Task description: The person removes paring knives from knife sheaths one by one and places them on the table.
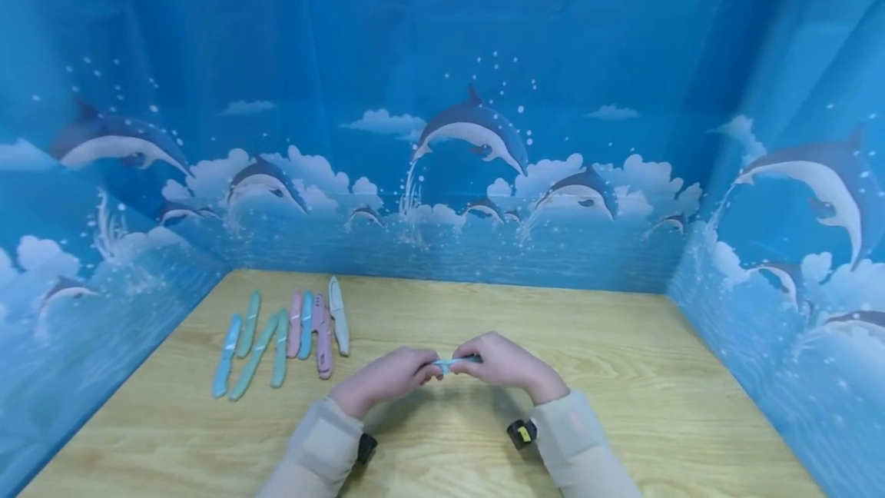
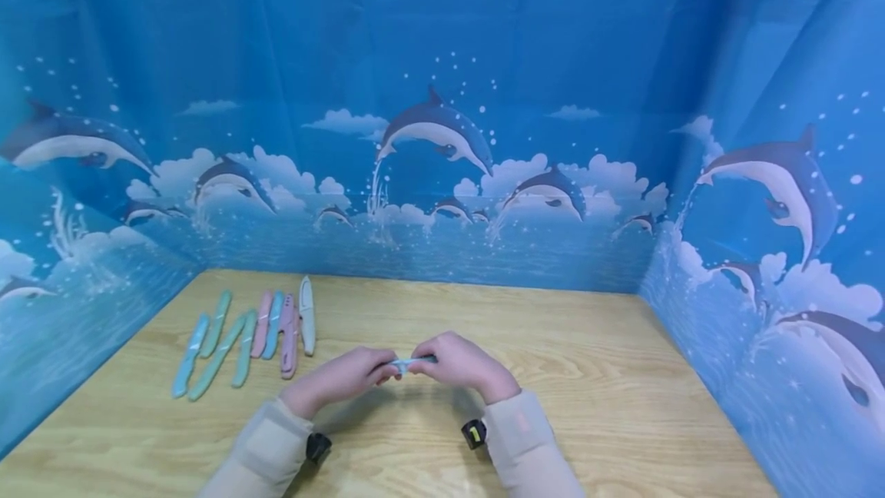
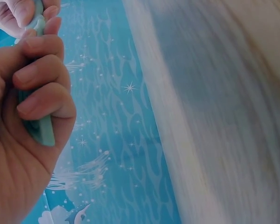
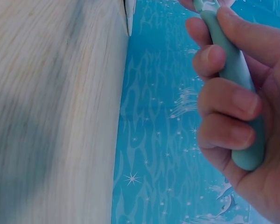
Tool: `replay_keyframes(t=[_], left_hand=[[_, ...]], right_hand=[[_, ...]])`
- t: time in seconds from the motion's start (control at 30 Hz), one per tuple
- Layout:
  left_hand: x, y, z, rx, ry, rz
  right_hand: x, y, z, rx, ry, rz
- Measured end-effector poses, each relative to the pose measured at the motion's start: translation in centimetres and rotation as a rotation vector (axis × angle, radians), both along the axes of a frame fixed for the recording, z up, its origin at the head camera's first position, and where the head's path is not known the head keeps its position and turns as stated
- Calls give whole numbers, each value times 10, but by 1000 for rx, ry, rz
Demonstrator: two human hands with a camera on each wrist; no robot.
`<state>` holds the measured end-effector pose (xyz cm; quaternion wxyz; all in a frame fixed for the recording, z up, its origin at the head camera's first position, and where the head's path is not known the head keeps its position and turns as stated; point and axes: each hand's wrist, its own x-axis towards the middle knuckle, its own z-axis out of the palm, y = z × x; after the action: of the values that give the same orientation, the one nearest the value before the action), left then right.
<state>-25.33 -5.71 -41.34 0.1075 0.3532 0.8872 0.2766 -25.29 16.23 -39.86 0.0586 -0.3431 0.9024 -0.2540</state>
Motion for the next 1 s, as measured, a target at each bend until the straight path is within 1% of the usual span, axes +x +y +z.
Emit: replay_keyframes(t=[0.1, 0.33, 0.5, 0.63, 0.8, 0.87, 1.0], left_hand=[[-1, -1, -2, 2, 3, -9], [0, 0, -1, -18, 47, -24], [1, 0, 0, -28, 56, -18], [1, 0, -1, -23, 55, -9], [1, 0, -2, -11, 71, -8], [0, -1, -2, -11, 72, -12], [-1, -2, -3, -5, 47, -12]], right_hand=[[0, 0, 0, -1, 2, 9], [0, 0, 1, 18, -5, -2], [1, 0, 3, 28, 5, -3], [1, 0, 2, 16, -6, -9], [1, 0, 2, 6, -21, -22], [1, 0, 3, 6, -24, -26], [1, 0, 3, 6, -27, -27]])
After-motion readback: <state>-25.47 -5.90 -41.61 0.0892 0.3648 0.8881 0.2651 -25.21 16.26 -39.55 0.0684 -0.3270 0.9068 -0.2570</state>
